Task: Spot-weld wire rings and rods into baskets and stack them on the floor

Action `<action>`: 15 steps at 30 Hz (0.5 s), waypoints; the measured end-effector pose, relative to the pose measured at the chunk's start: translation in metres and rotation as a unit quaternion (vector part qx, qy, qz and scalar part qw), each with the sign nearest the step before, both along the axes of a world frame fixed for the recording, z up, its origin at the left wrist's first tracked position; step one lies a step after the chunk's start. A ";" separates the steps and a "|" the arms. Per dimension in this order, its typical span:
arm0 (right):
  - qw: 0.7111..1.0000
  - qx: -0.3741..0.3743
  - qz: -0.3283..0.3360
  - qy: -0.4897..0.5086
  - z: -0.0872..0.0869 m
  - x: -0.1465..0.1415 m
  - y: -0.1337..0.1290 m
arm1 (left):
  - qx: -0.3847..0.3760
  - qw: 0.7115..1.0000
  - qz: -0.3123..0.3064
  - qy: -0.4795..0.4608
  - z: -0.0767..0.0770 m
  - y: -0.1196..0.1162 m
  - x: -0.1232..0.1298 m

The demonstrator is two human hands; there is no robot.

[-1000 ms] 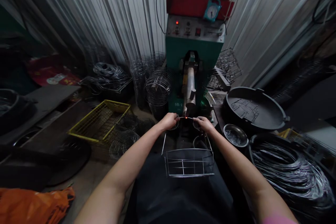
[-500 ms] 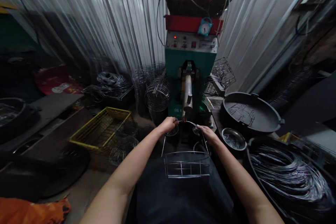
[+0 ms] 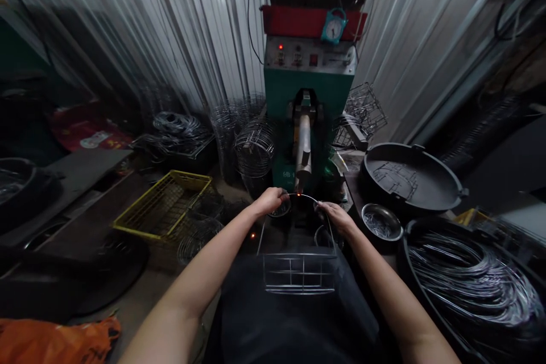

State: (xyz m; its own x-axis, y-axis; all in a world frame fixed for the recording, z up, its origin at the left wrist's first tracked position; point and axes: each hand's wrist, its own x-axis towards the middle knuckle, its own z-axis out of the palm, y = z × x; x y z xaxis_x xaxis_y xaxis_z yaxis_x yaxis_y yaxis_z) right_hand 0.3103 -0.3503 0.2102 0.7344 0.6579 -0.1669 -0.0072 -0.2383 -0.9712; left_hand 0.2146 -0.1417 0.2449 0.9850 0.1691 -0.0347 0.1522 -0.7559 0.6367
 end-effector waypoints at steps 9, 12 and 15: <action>0.965 -0.084 0.027 -0.246 0.020 -0.060 -0.003 | -0.244 0.969 0.027 0.032 0.022 0.016 -0.070; 0.958 -0.082 0.032 -0.275 0.025 -0.074 -0.003 | -0.396 0.906 0.148 0.028 0.000 0.024 -0.129; 0.956 -0.079 0.021 -0.283 0.028 -0.081 -0.002 | -0.401 0.856 0.288 0.155 -0.034 0.005 -0.189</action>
State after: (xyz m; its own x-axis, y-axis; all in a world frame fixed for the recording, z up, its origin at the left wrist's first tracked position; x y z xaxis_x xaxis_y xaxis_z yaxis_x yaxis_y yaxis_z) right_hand 0.2294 -0.3525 0.2385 0.7101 0.6881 0.1495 0.5215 -0.3712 -0.7683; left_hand 0.0253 -0.1372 0.2105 0.6692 0.4229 -0.6110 0.6072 0.1628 0.7777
